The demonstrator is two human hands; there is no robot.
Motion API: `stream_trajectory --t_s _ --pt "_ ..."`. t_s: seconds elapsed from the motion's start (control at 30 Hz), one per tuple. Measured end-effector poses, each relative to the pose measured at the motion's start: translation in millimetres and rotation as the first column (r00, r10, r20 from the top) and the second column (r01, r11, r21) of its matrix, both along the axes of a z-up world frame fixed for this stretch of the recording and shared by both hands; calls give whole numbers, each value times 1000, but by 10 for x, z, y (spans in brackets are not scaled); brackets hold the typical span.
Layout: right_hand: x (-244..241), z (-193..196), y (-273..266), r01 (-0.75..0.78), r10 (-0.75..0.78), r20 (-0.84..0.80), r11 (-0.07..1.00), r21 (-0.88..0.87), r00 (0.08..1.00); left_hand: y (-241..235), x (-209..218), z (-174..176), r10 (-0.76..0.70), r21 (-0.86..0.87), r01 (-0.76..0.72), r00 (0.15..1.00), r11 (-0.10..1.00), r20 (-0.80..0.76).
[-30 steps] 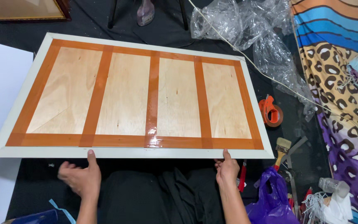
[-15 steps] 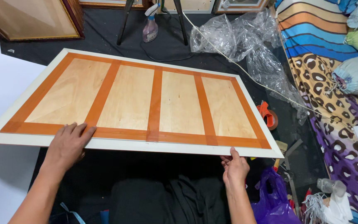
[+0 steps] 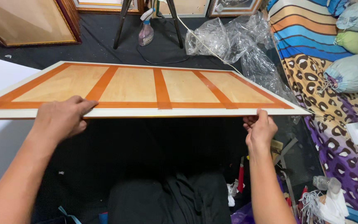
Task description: The person applies orange masking tape to a wooden board, cuts the tape with a utility knife, and wipes the surface with a white cloth. The person uses a tape dispenser and a utility knife to apply and trim the tape along the board's edges.
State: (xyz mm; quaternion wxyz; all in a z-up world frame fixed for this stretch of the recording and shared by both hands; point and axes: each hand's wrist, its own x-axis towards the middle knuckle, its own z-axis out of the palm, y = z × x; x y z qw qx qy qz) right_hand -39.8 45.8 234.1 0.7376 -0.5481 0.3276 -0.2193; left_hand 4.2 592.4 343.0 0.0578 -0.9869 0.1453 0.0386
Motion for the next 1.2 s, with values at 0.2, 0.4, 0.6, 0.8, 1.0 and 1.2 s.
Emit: stream_trajectory --t_s 0.2,0.4,0.6,0.8,1.0,1.2 --pt "408 309 -225 -91 90 43 996 11 995 -89 501 319 25 64 -22 998 998 -57" --pt "616 459 -331 -153 159 54 982 -108 986 -202 760 483 174 79 -165 976 983 -133" --pt "693 583 -315 -167 171 10 974 -151 985 -202 868 560 180 91 -169 975 981 -130" --pt "721 658 -265 -167 170 0 969 -182 985 -236 959 561 253 156 -231 957 960 -140" --pt "745 773 -191 -149 144 -41 954 -260 989 -204 1045 644 177 92 -165 973 982 -145" --pt "575 516 -250 -165 161 -38 957 -240 986 -196 722 524 104 68 -97 989 993 -109"
